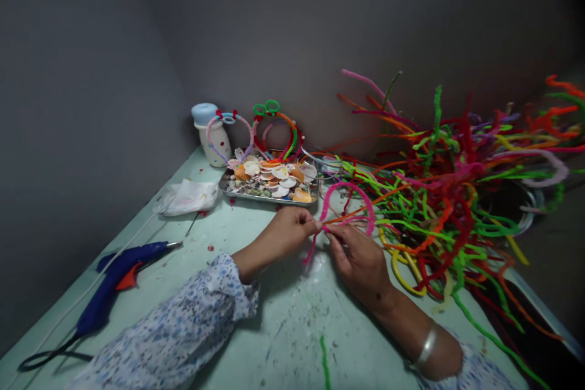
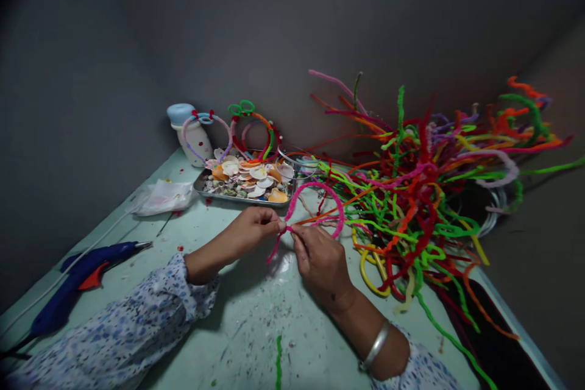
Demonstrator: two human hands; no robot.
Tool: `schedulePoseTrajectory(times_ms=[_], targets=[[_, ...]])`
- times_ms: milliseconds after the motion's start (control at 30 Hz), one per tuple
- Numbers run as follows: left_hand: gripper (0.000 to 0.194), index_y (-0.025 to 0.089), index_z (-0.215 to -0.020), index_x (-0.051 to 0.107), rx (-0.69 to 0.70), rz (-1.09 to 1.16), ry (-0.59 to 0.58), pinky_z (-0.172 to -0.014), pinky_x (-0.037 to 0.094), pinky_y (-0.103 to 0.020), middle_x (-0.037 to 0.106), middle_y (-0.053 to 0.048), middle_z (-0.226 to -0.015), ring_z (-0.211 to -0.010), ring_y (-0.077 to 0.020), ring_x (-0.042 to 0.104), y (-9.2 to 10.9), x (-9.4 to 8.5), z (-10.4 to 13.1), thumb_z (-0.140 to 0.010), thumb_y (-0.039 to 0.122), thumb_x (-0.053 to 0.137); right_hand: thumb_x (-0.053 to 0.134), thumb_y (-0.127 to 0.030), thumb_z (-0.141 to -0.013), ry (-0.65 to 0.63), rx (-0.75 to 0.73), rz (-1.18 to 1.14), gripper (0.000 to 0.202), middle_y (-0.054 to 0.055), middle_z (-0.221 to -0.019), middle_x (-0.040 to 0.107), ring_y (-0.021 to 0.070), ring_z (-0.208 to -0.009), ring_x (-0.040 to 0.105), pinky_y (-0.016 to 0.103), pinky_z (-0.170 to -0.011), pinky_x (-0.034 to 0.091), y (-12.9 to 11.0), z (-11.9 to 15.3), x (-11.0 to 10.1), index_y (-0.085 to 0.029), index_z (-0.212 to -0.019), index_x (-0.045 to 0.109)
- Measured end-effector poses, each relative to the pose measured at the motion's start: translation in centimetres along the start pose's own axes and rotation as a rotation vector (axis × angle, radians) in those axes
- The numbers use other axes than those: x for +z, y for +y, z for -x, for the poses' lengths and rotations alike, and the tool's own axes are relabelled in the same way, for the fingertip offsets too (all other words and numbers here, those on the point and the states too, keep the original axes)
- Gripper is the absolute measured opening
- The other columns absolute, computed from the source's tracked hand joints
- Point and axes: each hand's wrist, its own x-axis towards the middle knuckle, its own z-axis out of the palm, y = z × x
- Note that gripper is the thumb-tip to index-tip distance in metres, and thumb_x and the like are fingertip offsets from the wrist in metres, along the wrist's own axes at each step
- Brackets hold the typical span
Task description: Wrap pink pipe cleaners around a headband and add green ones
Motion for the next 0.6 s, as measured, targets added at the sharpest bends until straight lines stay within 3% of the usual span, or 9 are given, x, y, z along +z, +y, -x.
schedulePoseTrajectory(times_ms=[333,500,600], targets=[[0.021,0.015,-0.056,0.052,-0.099,0.211,-0.045,-0.048,0.025,-0.024,0.04,0.005,-0.05,-0.045,-0.0074,0.031,-1.0,0.36,-0.15,-0.07,0.03,0.057,0.053,-0.014,-0.086,-0.03,-0.019,0.007,0.019,0.005,-0.085,0.069,0.0175,-0.077,0.064,0.031,-0.071,0.051,0.03,0.06,-0.01,-0.018,-0.103,0.061],[0.021,0.014,-0.062,0.055,-0.014,0.195,-0.061,-0.05,0.028,-0.023,0.045,0.004,-0.053,-0.049,-0.0085,0.038,-0.65,0.09,-0.21,-0.075,0.031,0.056,0.054,-0.013,-0.086,-0.003,0.004,0.005,0.019,0.005,-0.088,0.069,0.0173,-0.079,0.064,0.03,-0.073,0.051,0.27,0.16,0.07,-0.017,-0.103,0.06],[0.02,0.014,-0.072,0.061,0.106,0.07,-0.036,-0.056,0.035,-0.023,0.055,0.002,-0.062,-0.057,-0.011,0.048,-0.24,-0.06,-0.12,-0.081,0.029,0.051,0.055,-0.015,-0.086,0.01,0.055,0.008,0.017,0.005,-0.087,0.068,0.0168,-0.078,0.064,0.03,-0.073,0.05,0.43,0.23,0.16,-0.017,-0.102,0.06]])
